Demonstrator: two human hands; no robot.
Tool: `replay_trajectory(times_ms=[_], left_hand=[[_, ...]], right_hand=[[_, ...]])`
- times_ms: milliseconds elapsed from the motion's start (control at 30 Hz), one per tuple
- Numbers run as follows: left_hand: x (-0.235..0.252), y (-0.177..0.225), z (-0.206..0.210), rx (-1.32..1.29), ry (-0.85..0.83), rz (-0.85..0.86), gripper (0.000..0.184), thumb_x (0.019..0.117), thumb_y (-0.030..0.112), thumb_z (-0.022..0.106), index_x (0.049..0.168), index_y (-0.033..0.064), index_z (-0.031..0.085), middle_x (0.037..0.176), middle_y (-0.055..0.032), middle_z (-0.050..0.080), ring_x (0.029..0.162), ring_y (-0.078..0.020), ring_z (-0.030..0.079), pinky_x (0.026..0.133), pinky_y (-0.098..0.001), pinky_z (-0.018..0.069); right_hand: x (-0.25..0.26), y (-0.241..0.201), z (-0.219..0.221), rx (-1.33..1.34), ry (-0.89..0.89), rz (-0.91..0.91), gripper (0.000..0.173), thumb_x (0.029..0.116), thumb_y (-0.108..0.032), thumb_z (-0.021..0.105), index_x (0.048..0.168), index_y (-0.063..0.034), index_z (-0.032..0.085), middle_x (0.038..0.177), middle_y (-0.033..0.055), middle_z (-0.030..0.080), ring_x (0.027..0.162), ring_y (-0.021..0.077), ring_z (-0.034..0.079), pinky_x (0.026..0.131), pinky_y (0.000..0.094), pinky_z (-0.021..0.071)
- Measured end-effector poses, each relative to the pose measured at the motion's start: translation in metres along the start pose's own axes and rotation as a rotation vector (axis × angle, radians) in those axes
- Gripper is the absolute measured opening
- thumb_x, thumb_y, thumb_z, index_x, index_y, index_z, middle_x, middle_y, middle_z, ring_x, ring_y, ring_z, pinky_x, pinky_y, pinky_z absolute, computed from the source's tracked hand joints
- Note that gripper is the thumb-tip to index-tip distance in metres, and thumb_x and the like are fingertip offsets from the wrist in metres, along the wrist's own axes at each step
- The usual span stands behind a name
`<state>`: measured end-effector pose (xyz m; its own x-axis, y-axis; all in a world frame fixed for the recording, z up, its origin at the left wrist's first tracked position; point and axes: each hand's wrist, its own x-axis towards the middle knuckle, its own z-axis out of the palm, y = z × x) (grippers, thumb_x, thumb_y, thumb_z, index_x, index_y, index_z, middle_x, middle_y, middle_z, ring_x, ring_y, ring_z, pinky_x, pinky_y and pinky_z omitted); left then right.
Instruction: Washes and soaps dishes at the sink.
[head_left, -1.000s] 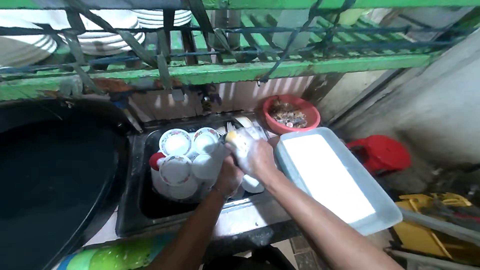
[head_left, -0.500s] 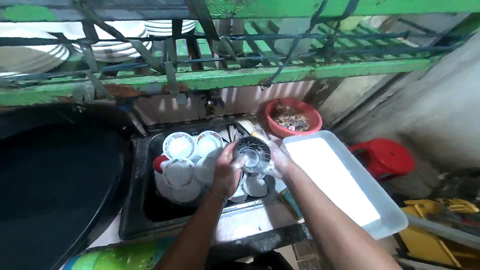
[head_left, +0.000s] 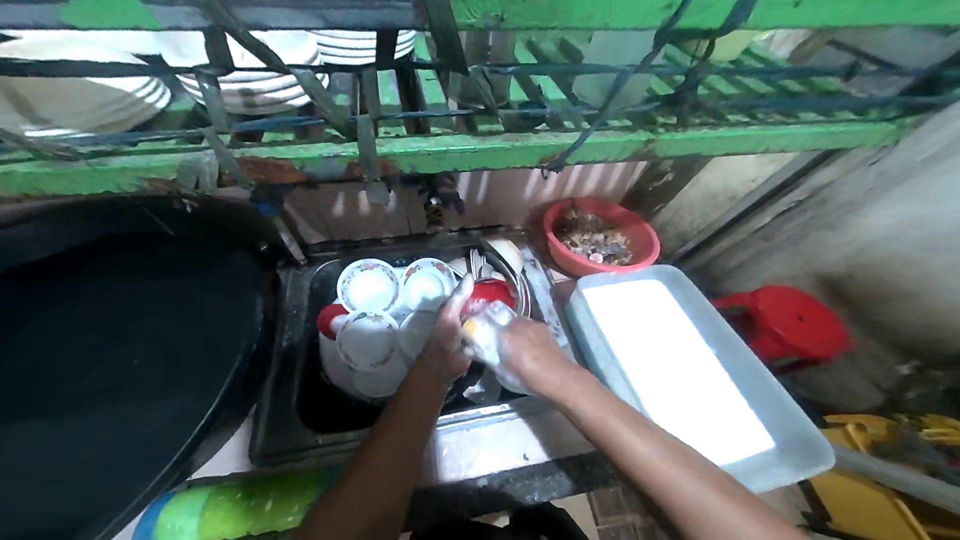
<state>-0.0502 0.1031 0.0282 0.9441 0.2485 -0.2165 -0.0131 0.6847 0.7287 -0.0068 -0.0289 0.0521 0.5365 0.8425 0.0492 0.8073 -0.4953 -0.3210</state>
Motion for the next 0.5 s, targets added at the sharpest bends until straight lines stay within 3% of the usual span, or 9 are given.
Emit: replay_trajectory(times_ms=[33, 133, 167, 200, 267, 300, 367, 433, 500], left_hand=[[0.0, 0.001, -0.001, -0.008, 0.055, -0.033, 0.048, 0.109, 0.05, 0.035, 0.113, 0.0127, 0.065, 0.092, -0.0044, 0.072, 0.083, -0.0119, 0.071, 0.072, -0.0303, 0.0604], [-0.007, -0.011, -0.002, 0.134, 0.209, -0.051, 0.054, 0.1063, 0.056, 0.041, 0.131, 0.0131, 0.062, 0.114, -0.0069, 0.07, 0.102, -0.018, 0.067, 0.087, -0.0403, 0.0564], [-0.012, -0.014, 0.002, 0.215, 0.232, -0.066, 0.057, 0.1042, 0.061, 0.041, 0.132, 0.0165, 0.061, 0.115, -0.005, 0.069, 0.101, -0.017, 0.066, 0.084, -0.0398, 0.0556], [-0.013, -0.014, 0.006, 0.261, 0.259, -0.071, 0.056, 0.1038, 0.062, 0.041, 0.131, 0.018, 0.062, 0.111, -0.0037, 0.069, 0.096, -0.0158, 0.066, 0.08, -0.0379, 0.0556], [-0.006, -0.01, 0.008, 0.24, 0.314, -0.054, 0.046, 0.1065, 0.05, 0.043, 0.124, 0.0126, 0.063, 0.105, -0.0065, 0.068, 0.093, -0.0177, 0.065, 0.078, -0.039, 0.055], [-0.002, -0.006, 0.006, 0.236, 0.327, -0.03, 0.042, 0.1075, 0.044, 0.043, 0.12, 0.0106, 0.065, 0.103, -0.0068, 0.068, 0.093, -0.0172, 0.065, 0.079, -0.0384, 0.0548], [0.003, 0.004, -0.003, 0.27, 0.298, 0.024, 0.04, 0.1098, 0.037, 0.042, 0.125, 0.0077, 0.064, 0.111, -0.0083, 0.068, 0.102, -0.0167, 0.065, 0.089, -0.0383, 0.0547], [0.001, 0.005, -0.009, 0.273, 0.281, 0.02, 0.039, 0.1102, 0.036, 0.04, 0.126, 0.0105, 0.065, 0.111, -0.0067, 0.069, 0.1, -0.0161, 0.066, 0.086, -0.0368, 0.0555], [-0.004, 0.001, -0.011, 0.229, 0.249, -0.052, 0.042, 0.1088, 0.041, 0.039, 0.128, 0.0133, 0.065, 0.111, -0.0082, 0.07, 0.099, -0.0209, 0.068, 0.083, -0.0431, 0.057]], right_hand=[[-0.003, -0.001, -0.001, -0.071, -0.056, -0.009, 0.042, 0.0973, -0.037, 0.069, 0.13, -0.0112, 0.066, 0.126, 0.0172, 0.066, 0.108, 0.0365, 0.069, 0.082, 0.0569, 0.0585], [-0.003, -0.004, -0.009, -0.147, -0.118, 0.115, 0.034, 0.0948, -0.024, 0.069, 0.122, -0.0037, 0.067, 0.115, 0.0229, 0.068, 0.1, 0.0423, 0.069, 0.077, 0.059, 0.0568], [0.001, -0.004, -0.007, -0.14, -0.045, 0.169, 0.034, 0.0933, -0.024, 0.069, 0.12, -0.0025, 0.067, 0.108, 0.0226, 0.07, 0.095, 0.0424, 0.07, 0.073, 0.0591, 0.0572], [0.006, -0.006, -0.004, -0.118, 0.013, 0.24, 0.039, 0.0927, -0.024, 0.069, 0.125, -0.0033, 0.066, 0.106, 0.0223, 0.071, 0.092, 0.0421, 0.071, 0.071, 0.0595, 0.057], [0.014, -0.012, 0.003, -0.03, 0.118, 0.314, 0.039, 0.0963, -0.028, 0.067, 0.129, -0.0076, 0.063, 0.106, 0.0206, 0.071, 0.09, 0.0408, 0.072, 0.071, 0.0596, 0.0574], [0.014, -0.016, 0.007, 0.013, 0.139, 0.298, 0.039, 0.0978, -0.03, 0.067, 0.13, -0.0093, 0.062, 0.109, 0.0199, 0.071, 0.091, 0.0399, 0.072, 0.072, 0.059, 0.0579], [0.008, -0.018, 0.015, 0.026, 0.11, 0.158, 0.035, 0.0951, -0.03, 0.071, 0.126, -0.0135, 0.066, 0.114, 0.0168, 0.069, 0.097, 0.0362, 0.071, 0.075, 0.0564, 0.059], [0.004, -0.013, 0.012, -0.024, 0.053, 0.097, 0.032, 0.0913, -0.025, 0.074, 0.122, -0.0171, 0.069, 0.114, 0.0168, 0.068, 0.097, 0.037, 0.07, 0.073, 0.0571, 0.0587], [0.006, -0.002, 0.005, -0.047, 0.109, 0.136, 0.03, 0.09, -0.02, 0.074, 0.119, -0.013, 0.071, 0.11, 0.0196, 0.069, 0.094, 0.0407, 0.07, 0.069, 0.0592, 0.0571]])
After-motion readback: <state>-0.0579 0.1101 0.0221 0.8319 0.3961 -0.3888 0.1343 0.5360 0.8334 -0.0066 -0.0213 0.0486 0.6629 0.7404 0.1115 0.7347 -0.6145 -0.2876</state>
